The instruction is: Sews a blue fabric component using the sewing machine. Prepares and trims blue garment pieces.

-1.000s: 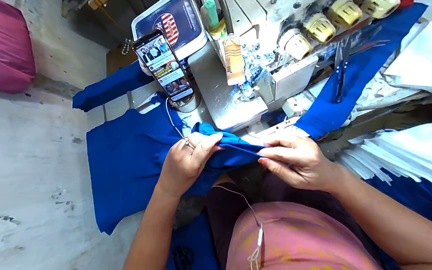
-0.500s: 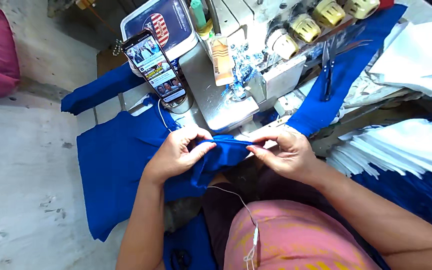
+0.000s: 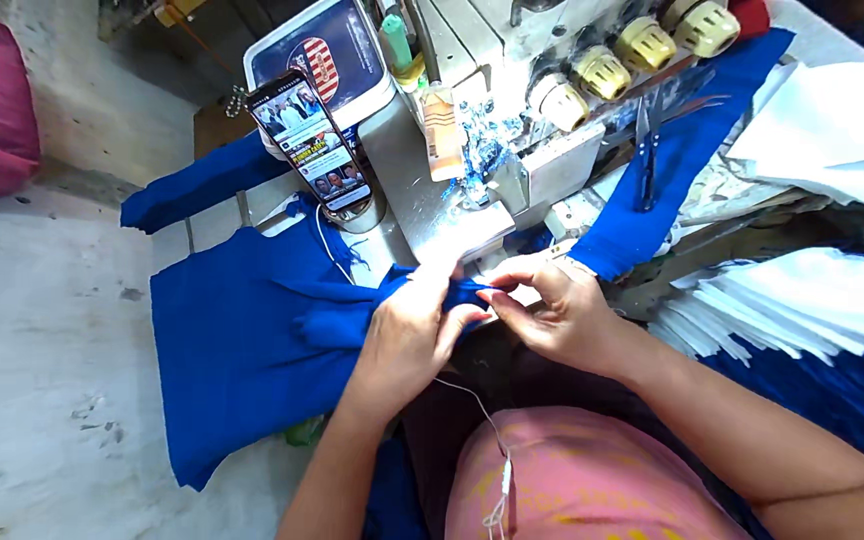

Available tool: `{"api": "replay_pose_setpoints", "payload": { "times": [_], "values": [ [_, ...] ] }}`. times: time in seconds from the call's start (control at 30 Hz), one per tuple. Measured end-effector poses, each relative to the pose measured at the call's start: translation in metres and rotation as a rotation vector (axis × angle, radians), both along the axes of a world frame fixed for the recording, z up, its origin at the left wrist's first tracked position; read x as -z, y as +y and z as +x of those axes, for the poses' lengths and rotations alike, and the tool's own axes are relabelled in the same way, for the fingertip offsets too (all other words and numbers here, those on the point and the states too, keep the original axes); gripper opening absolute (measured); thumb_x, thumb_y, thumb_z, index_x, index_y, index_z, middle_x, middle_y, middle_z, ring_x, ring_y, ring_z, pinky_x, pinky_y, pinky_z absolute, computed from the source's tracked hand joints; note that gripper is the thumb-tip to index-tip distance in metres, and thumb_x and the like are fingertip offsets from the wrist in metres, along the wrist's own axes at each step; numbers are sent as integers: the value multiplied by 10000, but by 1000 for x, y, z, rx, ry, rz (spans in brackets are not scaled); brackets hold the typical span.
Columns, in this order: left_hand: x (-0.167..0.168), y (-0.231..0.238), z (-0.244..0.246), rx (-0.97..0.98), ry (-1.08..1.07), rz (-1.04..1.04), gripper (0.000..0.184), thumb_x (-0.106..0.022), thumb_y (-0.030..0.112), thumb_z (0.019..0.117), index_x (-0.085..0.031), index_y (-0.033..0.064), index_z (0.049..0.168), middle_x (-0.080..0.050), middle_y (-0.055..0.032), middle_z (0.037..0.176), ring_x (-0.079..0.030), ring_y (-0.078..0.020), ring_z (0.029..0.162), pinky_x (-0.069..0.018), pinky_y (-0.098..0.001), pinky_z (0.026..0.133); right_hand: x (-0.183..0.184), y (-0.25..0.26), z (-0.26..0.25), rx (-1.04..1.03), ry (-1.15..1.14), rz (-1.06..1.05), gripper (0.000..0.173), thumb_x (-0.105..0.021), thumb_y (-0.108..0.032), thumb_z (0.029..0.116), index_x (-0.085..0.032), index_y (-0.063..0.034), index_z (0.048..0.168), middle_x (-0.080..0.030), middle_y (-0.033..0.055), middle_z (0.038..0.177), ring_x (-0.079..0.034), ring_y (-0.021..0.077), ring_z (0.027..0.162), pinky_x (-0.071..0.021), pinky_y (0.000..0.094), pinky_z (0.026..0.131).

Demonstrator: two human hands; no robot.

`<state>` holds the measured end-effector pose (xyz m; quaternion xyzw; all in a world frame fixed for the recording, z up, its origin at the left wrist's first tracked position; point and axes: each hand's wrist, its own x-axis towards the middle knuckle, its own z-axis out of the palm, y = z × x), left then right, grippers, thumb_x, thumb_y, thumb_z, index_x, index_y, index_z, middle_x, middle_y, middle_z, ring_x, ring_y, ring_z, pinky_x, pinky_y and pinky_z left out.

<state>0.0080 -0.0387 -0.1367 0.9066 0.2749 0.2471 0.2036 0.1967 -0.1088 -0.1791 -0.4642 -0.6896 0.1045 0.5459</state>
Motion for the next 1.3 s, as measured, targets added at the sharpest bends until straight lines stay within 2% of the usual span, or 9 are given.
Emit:
{"api": "replay_pose_setpoints", "payload": {
  "times": [0.1, 0.2, 0.33, 0.43, 0.6, 0.97, 1.17, 1.23, 1.3],
  "values": [
    [4, 7, 1, 69, -57, 21, 196, -635, 196, 987, -730, 24, 984, -694, -52, 876, -628, -55, 768, -510, -167, 730, -5, 1, -1, -15, 23, -5, 94, -620, -64, 932, -667, 0, 982, -705, 66, 858, -661, 23, 824, -528, 129, 790],
    [-9, 14, 1, 68, -50, -3, 182, -629, 182, 977, -734, 43, 925, -669, -30, 828, -582, -20, 720, -472, -133, 683, -7, 4, -2, -24, 154, -17, 85, -634, -34, 934, -632, 16, 1002, -715, 57, 899, -674, -9, 860, -547, 131, 830],
    [-39, 40, -2, -61, 27, -45, 155, -642, 203, 973, -736, 85, 1010, -696, -12, 962, -627, -26, 795, -517, -191, 712, 13, 8, 0, 62, 268, -83, 188, -629, -82, 964, -607, 43, 1102, -718, 45, 920, -682, -10, 870, -564, 159, 830],
    [-62, 62, 0, -137, -36, 12, 133, -656, 148, 966, -708, 48, 1037, -696, -64, 940, -623, -88, 769, -522, -270, 702, 47, 8, -1, 141, 255, -187, 264, -627, -119, 980, -641, 93, 1136, -729, 103, 921, -694, 32, 836, -566, 180, 807],
    [-83, 94, 17, -145, -208, -62, 180, -610, 166, 1002, -684, 23, 1082, -670, -10, 912, -571, 29, 749, -475, -157, 700, 86, 6, 2, 155, 158, -182, 237, -606, -110, 977, -683, 90, 1077, -724, 155, 925, -687, 75, 817, -549, 171, 783],
    [-89, 111, 41, -69, -400, -96, 126, -577, 88, 1019, -646, 5, 1084, -656, 11, 934, -592, 55, 807, -488, -119, 744, 91, 8, 3, 118, 112, -74, 207, -615, -98, 963, -697, 83, 1022, -721, 156, 912, -682, 70, 842, -531, 148, 829],
    [-82, 99, 35, -66, -302, -20, 178, -556, 122, 1020, -664, 6, 1100, -669, -16, 956, -582, 29, 785, -481, -150, 715, 92, 8, 6, 105, 129, -64, 203, -612, -100, 970, -700, 77, 1017, -724, 157, 921, -685, 71, 860, -534, 154, 839],
    [-80, 80, 20, -22, -289, 4, 194, -554, 108, 1021, -623, -17, 1152, -652, -30, 996, -587, 18, 814, -495, -147, 726, 90, 6, 8, 79, 196, -115, 212, -617, -100, 966, -696, 86, 1030, -723, 149, 925, -676, 45, 850, -533, 146, 824],
    [-76, 56, 1, 37, -317, -24, 261, -578, 130, 1018, -502, 20, 1242, -611, 3, 1004, -592, -1, 828, -521, -179, 734, 80, 4, 11, 29, 299, -220, 201, -619, -91, 957, -687, 81, 1035, -717, 96, 924, -656, -9, 829, -532, 130, 799]
  ]
}}
